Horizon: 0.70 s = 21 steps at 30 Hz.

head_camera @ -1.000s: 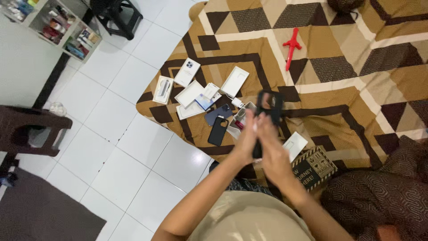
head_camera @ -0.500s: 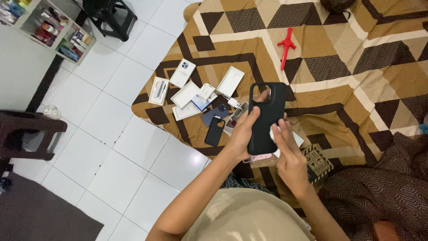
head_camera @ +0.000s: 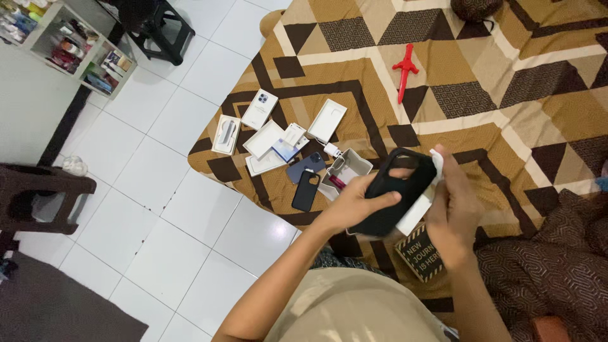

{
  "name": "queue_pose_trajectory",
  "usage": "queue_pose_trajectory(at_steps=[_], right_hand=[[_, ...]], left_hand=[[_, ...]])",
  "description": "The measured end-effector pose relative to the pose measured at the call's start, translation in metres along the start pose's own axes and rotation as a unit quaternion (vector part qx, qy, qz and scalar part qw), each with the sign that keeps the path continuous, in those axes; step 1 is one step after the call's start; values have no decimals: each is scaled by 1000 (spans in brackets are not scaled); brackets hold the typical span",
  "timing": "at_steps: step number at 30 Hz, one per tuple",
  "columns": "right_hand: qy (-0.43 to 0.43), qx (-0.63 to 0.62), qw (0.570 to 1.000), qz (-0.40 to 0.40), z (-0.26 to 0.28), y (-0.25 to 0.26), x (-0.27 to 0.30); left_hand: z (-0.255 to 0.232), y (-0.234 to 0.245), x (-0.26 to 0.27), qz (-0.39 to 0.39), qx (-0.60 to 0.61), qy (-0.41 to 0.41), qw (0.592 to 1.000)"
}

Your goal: The person wipes a black phone case with a white cloth, then wipes a pink polka-dotted phone case. They pick up a smartphone, remove the pink case, wipe the phone, and then wipe the pink case again before placing it back on the phone.

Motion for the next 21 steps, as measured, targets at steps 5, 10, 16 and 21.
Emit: queue_pose_trajectory(at_steps=[5, 10, 16, 21], right_hand=[[-53, 33, 997, 41, 6, -3, 4], [79, 51, 994, 53, 8, -18, 22], [-15, 36, 999, 1, -8, -11, 28], [27, 69, 997, 11, 6, -12, 32]], left_hand=[[-4, 3, 7, -15, -319, 10, 947], [4, -8, 15, -33, -333, 3, 942], [-4, -4, 20, -84, -272, -39, 958], [2, -19, 16, -39, -206, 36, 977]])
Point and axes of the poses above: each hand's wrist, its own x-axis away from the middle knuckle, its own y-axis out of the back of the hand, z = x × y, the point moved 3 cm from there along -x, towards the middle knuckle, and after that the axes turned 10 degrees about z, right-handed, at the moved point
